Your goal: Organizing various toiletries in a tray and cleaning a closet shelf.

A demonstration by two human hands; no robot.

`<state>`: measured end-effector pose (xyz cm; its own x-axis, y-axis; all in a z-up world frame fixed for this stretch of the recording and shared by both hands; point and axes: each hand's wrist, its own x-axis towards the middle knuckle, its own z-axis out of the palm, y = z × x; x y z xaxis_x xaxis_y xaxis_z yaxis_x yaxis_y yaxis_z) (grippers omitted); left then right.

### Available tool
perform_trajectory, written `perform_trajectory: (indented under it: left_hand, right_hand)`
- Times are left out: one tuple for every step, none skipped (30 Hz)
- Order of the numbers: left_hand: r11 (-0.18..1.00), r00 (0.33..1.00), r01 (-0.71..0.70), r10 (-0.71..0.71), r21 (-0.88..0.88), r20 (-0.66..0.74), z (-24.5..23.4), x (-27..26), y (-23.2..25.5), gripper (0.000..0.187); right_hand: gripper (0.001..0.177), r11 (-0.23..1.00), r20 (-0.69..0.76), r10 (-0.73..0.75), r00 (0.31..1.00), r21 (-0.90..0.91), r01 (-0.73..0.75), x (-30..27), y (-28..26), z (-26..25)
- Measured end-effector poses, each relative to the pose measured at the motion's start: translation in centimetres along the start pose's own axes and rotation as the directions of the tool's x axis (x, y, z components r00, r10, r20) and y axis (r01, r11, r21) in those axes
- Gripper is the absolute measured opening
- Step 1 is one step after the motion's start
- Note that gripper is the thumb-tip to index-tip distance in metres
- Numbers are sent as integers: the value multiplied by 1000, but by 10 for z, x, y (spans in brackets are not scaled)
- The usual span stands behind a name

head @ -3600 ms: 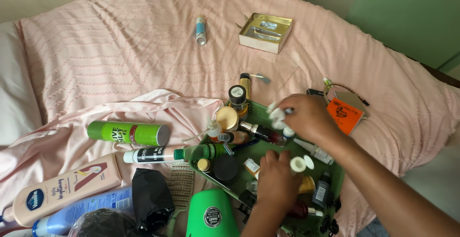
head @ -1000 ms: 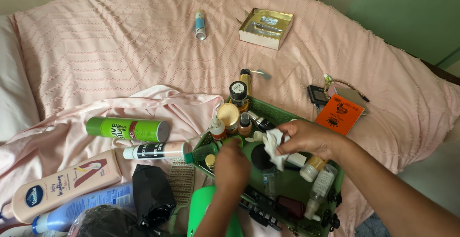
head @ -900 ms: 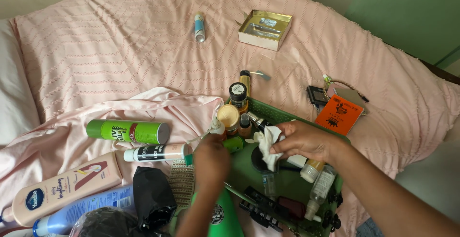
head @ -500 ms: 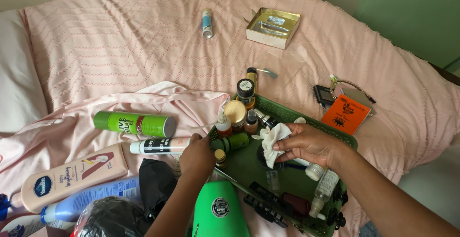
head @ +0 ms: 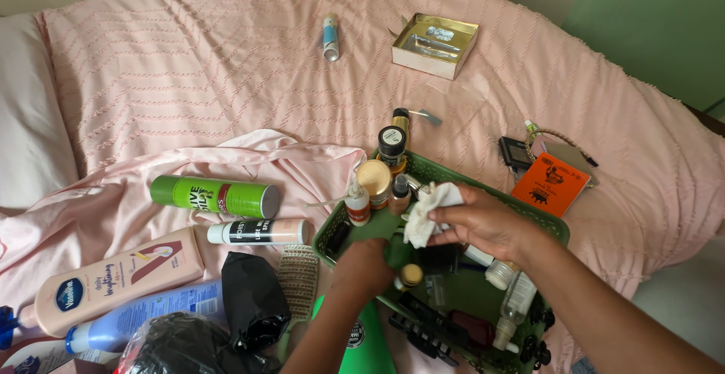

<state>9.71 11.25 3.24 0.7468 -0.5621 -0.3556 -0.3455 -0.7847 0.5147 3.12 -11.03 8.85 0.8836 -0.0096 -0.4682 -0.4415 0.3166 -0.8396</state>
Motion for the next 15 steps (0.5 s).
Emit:
perform_trajectory:
  left_hand:
    - [996, 999, -24, 27, -82, 31, 6, 1, 0, 43]
    - [986, 997, -42, 53, -162, 59, 10, 2, -2, 48]
    - [986, 997, -40, 50, -161, 59, 20, 5, -3, 48]
    - [973, 989, -106, 125, -204, 82, 30, 7, -4, 51]
    - [954, 975, -170, 200, -248, 100, 40, 8, -6, 55]
    - [954, 976, -167, 196, -247, 98, 46, 2, -1, 55]
    - [940, 975, -183, 210, -287, 68, 51, -4, 5, 60]
    - [924, 974, -199, 224, -326, 38, 57, -11, 10, 64]
    - [925, 975, -196, 220, -326, 37, 57, -16, 11, 64]
    - [935, 978, -172, 201, -310, 65, 56, -20, 13, 69]
    - [945, 979, -147, 180, -294, 92, 56, -23, 14, 74]
    - [946, 980, -142, 176, -293, 92, 49, -22, 6, 74]
    - [944, 965, -203, 238, -258, 112, 43, -20, -3, 67]
    - [939, 945, -264, 298, -222, 134, 35, -18, -12, 60]
    - [941, 947, -259, 292, -219, 134, 26, -11, -27, 60]
  right_hand:
    - [27, 997, -42, -40, 998, -66, 38, 4, -1, 4]
    - [25, 989, -77, -83, 994, -132, 73, 8, -1, 11]
    - [25, 989, -75, -83, 994, -131, 72, 15, 1, 18]
    - [25, 952, -103, -155, 983, -282, 120, 21, 3, 26]
    - [25, 890, -118, -230, 966, -428, 159, 28, 6, 34]
    - [25, 890, -113, -230, 967, -427, 161, 34, 8, 46]
    - [26, 756, -72, -310, 948, -623, 200, 39, 10, 58]
    - [27, 580, -14, -377, 926, -783, 224, 44, 13, 70]
    - [27, 580, -10, -376, 927, -782, 227, 48, 18, 76]
    - [26, 403, 80, -441, 894, -872, 277, 53, 23, 81]
    - [26, 209, 179, -486, 855, -926, 313, 58, 29, 87]
    - [26, 212, 182, -484, 856, -925, 316, 67, 36, 85]
    - [20, 111, 227, -506, 832, -940, 324, 76, 43, 82]
    - [16, 10, 276, -524, 806, -944, 329, 87, 51, 81]
    - [16, 13, 279, -524, 805, -942, 335, 94, 57, 81]
